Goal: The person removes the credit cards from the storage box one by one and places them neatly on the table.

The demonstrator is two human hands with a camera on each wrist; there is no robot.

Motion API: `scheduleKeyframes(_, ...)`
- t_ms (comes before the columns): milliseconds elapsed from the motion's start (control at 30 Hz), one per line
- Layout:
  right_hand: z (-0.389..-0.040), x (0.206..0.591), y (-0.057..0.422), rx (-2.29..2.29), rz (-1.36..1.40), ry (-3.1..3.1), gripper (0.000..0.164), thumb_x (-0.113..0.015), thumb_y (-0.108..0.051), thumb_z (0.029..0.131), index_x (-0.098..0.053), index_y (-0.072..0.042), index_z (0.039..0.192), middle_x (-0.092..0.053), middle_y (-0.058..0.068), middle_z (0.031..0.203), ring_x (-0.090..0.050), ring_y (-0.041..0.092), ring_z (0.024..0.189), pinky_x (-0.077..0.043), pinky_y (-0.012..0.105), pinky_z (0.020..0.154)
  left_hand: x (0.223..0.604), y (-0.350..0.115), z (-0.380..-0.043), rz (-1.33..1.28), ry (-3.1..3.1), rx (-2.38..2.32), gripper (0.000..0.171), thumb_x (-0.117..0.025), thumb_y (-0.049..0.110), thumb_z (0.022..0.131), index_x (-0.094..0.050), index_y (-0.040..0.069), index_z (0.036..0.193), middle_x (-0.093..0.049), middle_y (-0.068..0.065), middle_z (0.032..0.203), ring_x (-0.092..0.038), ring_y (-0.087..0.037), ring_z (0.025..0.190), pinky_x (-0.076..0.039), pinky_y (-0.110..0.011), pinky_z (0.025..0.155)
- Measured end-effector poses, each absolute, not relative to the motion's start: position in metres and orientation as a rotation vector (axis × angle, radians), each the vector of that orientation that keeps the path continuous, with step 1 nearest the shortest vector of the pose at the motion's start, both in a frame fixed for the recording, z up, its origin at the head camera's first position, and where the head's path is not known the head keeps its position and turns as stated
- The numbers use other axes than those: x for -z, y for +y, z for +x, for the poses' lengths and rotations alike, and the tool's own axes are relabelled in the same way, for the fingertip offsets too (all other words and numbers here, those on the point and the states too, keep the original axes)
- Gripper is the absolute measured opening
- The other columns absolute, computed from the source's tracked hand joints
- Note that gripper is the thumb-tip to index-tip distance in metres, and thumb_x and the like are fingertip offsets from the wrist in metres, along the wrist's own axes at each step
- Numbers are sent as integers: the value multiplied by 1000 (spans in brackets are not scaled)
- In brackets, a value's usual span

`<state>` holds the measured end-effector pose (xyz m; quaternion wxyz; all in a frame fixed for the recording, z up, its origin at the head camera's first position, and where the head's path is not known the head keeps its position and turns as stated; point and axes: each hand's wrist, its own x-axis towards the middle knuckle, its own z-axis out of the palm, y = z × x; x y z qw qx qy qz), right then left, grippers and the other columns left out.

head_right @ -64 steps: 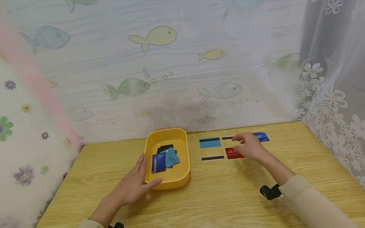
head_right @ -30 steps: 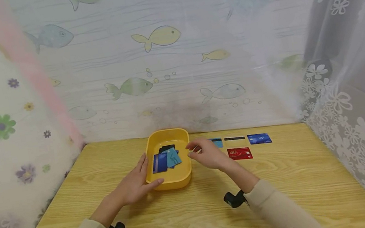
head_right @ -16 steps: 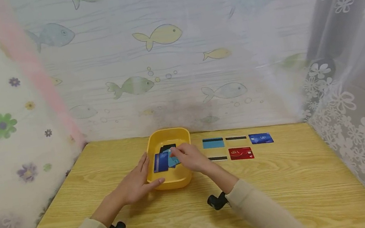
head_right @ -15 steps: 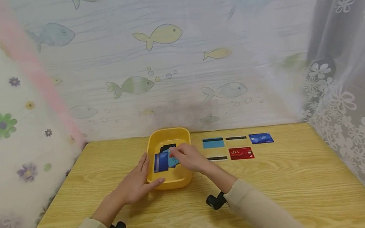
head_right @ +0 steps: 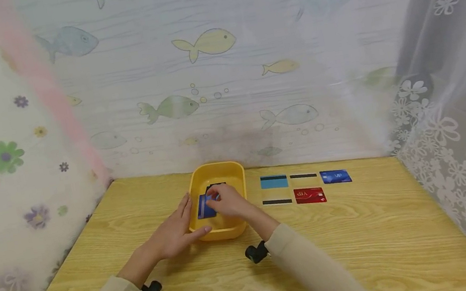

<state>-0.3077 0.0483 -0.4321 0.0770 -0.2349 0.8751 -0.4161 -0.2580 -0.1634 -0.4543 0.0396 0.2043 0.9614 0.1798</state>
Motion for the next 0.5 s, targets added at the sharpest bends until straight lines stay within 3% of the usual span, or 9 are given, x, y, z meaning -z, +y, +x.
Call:
scheduleKeyframes(267, -318, 446, 39, 1263, -616, 2635, 52, -74, -9, 94, -55, 5, 140, -57, 24, 138, -56, 40, 123, -47, 53, 106, 455, -163, -257, 621, 2950, -540, 116, -38, 85, 91, -9, -1, 163, 0, -16, 171, -22, -37, 153, -31, -51, 120)
scheduleKeyframes(500, -322, 449, 31, 1199, -548, 2672, 64, -79, -9, 89, -51, 4, 145, -52, 22, 146, -53, 37, 128, -43, 52, 111, 454, -163, -258, 634, 2956, -533, 116, -37, 85, 91, -9, -1, 163, 0, -18, 171, -20, -37, 154, -29, -51, 121)
